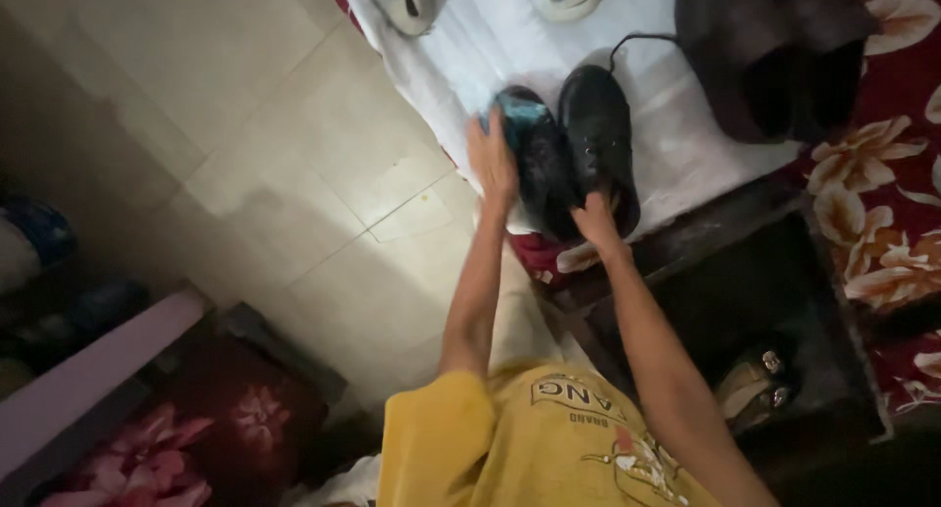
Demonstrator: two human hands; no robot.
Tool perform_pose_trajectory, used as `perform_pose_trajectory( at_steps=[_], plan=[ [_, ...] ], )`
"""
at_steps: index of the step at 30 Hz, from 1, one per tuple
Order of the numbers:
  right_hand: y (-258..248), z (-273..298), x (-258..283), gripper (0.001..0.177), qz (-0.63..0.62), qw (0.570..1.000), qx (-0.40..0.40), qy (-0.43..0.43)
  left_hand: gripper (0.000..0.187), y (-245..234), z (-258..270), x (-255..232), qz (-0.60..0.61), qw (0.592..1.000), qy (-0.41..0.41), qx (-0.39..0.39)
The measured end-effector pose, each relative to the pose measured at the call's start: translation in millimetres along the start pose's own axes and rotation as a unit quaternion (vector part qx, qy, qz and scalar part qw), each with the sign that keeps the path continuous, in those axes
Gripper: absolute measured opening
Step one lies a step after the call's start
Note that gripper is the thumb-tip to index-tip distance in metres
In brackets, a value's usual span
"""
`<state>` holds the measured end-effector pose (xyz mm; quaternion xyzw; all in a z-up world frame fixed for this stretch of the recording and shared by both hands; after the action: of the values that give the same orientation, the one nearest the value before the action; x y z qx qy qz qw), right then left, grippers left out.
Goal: The person wipes several pairs of shoes lined up on a white cloth using a blue cloth. They handle a pair of black sneakers, a pair of brown loafers, and a pair of grey sneakers, wiping the upper surfaces of each shoe individually.
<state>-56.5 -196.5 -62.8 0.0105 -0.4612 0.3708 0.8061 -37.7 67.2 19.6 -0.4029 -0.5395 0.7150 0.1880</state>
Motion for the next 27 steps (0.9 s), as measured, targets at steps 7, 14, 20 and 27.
perform_pose_trajectory(
  at_steps=[7,14,20,27],
  plan=[
    [-4.4,-6.1,-0.2,0.075,-0.015,0.999,-0.001,-0.032,0.065,-5.7,163.0,-30.1,0.059,0.980,-0.141,0.125],
    [-3.1,-5.5,-17.3,0.060,0.075,0.994,0.022,0.081,0.065,13.0,24.9,3.1,0.151,0.975,-0.160,0.026],
    [-8.4,-1.7,20.0,0.080,0.074,0.994,-0.006,-0.077,0.062,-25.8,134.8,-50.8,0.140,0.986,-0.084,0.041],
    [-49.8,37.1,81.5,0.061,0.162,0.983,0.078,0.028,0.061,3.2,22.3,-9.9,0.064,0.991,-0.117,0.018]
  ],
)
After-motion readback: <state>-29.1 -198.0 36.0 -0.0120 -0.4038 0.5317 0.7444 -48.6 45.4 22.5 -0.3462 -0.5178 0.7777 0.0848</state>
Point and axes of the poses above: each hand's wrist, its own z-axis away from the middle knuckle, its own y-axis out of the palm, x = y × z, the point moved 5 cm from there along -z, towards the middle knuckle, and after that the axes turned 15 degrees about -z, right-handed, at the moved point
